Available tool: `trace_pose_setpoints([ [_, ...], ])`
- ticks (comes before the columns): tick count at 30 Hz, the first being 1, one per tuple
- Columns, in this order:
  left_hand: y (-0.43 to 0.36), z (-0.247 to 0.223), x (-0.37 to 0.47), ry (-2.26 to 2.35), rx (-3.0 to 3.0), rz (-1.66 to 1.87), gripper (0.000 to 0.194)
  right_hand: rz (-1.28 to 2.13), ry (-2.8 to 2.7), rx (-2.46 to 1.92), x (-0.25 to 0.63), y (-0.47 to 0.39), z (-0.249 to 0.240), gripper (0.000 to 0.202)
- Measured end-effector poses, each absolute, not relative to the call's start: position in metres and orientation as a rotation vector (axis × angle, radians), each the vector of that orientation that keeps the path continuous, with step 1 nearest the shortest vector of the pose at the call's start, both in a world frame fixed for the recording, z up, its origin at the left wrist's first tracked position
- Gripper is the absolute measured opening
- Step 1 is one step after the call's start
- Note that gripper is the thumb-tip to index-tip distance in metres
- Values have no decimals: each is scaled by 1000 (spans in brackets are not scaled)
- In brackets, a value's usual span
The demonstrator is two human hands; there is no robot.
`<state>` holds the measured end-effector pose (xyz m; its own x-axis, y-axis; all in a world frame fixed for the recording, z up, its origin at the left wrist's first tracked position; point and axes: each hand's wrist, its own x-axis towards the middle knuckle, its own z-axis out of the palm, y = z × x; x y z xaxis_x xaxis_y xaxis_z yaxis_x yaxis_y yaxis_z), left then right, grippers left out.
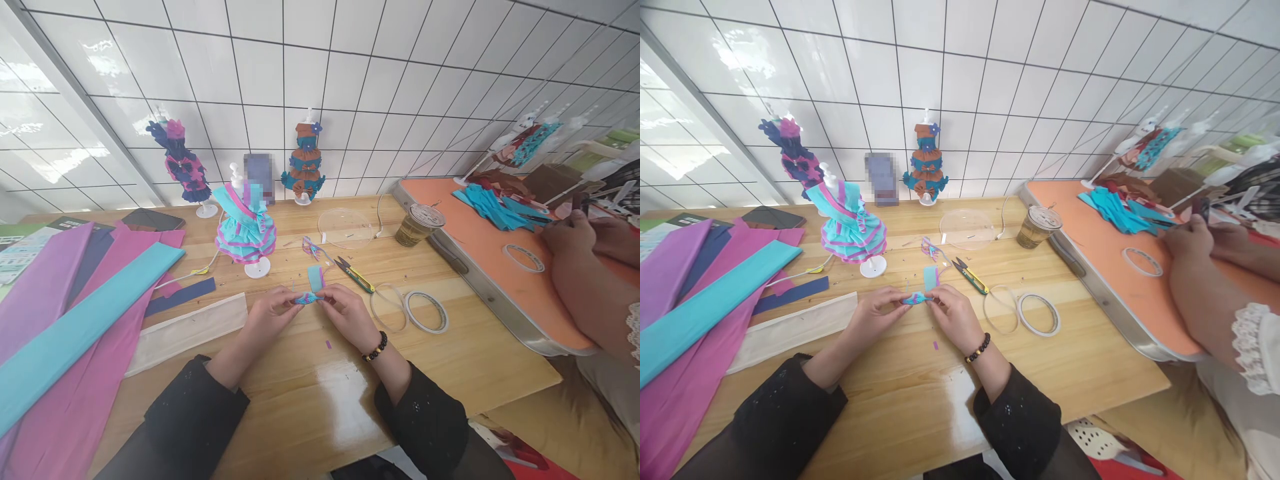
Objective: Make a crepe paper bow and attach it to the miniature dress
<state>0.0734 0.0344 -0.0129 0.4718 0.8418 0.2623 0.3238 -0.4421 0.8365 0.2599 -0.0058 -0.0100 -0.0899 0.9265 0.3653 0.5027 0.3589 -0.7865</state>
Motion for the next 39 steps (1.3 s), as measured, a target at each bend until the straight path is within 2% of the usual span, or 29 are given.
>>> trace_pose_setpoints([
  [5,34,-15,73,982,1984,897,23,600,-1744,-1277,260,-6,-10,17],
  [10,34,-18,72,1043,1878,904,40,595,-1731,-1272,260,-6,-10,16],
  [17,36,-19,71,1048,1785,909,41,656,-1645,-1265,259,-6,-11,15],
  [25,37,-26,72,917,1624,921,47,739,-1540,-1269,258,-7,-13,23],
  [33,34,-20,74,854,1558,859,71,681,-1650,-1219,252,-8,-12,21],
  [39,34,-17,75,796,1488,847,69,701,-1669,-1228,249,-10,-13,22],
])
